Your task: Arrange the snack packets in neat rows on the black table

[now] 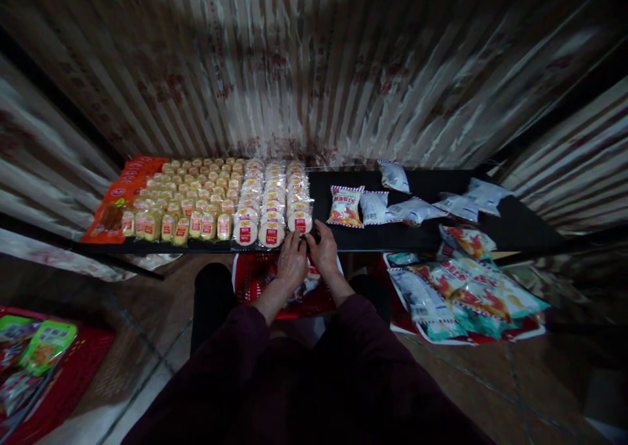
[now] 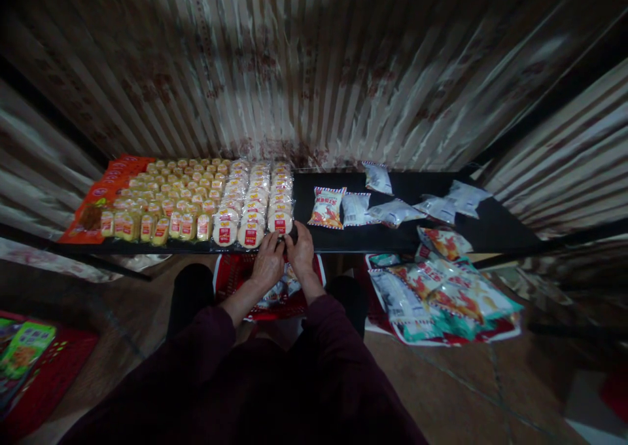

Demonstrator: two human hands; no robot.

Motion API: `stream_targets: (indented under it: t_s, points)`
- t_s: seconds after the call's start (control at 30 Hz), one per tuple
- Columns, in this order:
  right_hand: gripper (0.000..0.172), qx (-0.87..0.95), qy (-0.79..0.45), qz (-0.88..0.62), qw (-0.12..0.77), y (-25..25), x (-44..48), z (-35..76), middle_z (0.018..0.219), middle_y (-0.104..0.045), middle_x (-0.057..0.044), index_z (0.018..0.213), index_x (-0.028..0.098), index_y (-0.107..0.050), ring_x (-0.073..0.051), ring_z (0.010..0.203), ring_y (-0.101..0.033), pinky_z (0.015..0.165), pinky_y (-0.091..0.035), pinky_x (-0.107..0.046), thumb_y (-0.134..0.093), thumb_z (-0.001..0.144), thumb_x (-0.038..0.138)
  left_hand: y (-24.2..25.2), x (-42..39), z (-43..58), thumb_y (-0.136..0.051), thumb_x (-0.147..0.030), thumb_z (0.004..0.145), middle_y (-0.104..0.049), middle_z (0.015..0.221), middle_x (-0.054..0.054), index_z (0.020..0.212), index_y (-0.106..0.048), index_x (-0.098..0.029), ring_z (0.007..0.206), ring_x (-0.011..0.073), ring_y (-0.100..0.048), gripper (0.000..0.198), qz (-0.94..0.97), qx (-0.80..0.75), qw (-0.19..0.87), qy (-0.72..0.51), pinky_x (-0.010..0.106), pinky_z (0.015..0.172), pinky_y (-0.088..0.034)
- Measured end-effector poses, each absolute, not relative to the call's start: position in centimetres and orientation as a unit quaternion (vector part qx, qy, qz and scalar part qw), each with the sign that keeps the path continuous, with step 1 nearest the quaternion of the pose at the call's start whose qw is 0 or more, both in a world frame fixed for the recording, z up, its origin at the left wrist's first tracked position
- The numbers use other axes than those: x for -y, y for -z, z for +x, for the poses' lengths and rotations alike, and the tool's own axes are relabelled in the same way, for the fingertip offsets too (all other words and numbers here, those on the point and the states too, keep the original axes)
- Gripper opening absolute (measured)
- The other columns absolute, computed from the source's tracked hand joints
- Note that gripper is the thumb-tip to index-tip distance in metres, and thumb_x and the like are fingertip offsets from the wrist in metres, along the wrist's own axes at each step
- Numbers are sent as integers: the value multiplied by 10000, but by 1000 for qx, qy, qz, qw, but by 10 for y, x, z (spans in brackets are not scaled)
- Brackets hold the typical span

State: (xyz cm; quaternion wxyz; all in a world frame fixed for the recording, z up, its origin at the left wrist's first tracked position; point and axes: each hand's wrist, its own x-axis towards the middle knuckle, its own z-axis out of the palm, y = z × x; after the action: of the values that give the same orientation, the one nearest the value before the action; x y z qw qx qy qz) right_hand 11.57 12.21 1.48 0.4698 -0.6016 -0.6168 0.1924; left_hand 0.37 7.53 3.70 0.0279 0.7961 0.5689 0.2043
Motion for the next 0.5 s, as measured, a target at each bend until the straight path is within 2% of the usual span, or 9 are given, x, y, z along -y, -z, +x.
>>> stream_targets:
  t_s: [0.13, 0.27, 0.5]
  points:
    - [385, 606, -171, -603, 490, -18, -104, 116, 1179, -607, -153, 1179, 134, -569, -234, 1071, -562, 984, -426, -429, -500, 847, 316, -33, -72, 2, -451, -85, 816, -441, 1391, 223, 1139, -578, -27, 1341, 309, -347, 352, 801, -561, 22, -208, 489, 1093, -349]
    - [297, 613, -168, -583, 506, -19, -81, 115, 1062, -650, -114, 1075, 179, -605, -215, 996, -594, 919, -470, -395, -447, 873, 329, -31, -68, 1, -451, -81, 820, -430, 1406, 218, 1147, -572, -49, 1354, 303, -334, 350, 800, -559, 30, -215, 511, 1082, -361]
    - [270, 613, -217, -584, 487, -6, -50, 111, 980, -686, -97, 980, 200, -644, -214, 928, -628, 885, -479, -379, -429, 860, 312, -31, -63, 2, -453, -132, 856, -427, 1414, 193, 1194, -555, -64, 1361, 300, -323, 360, 791, -566, 32, -231, 474, 1075, -387]
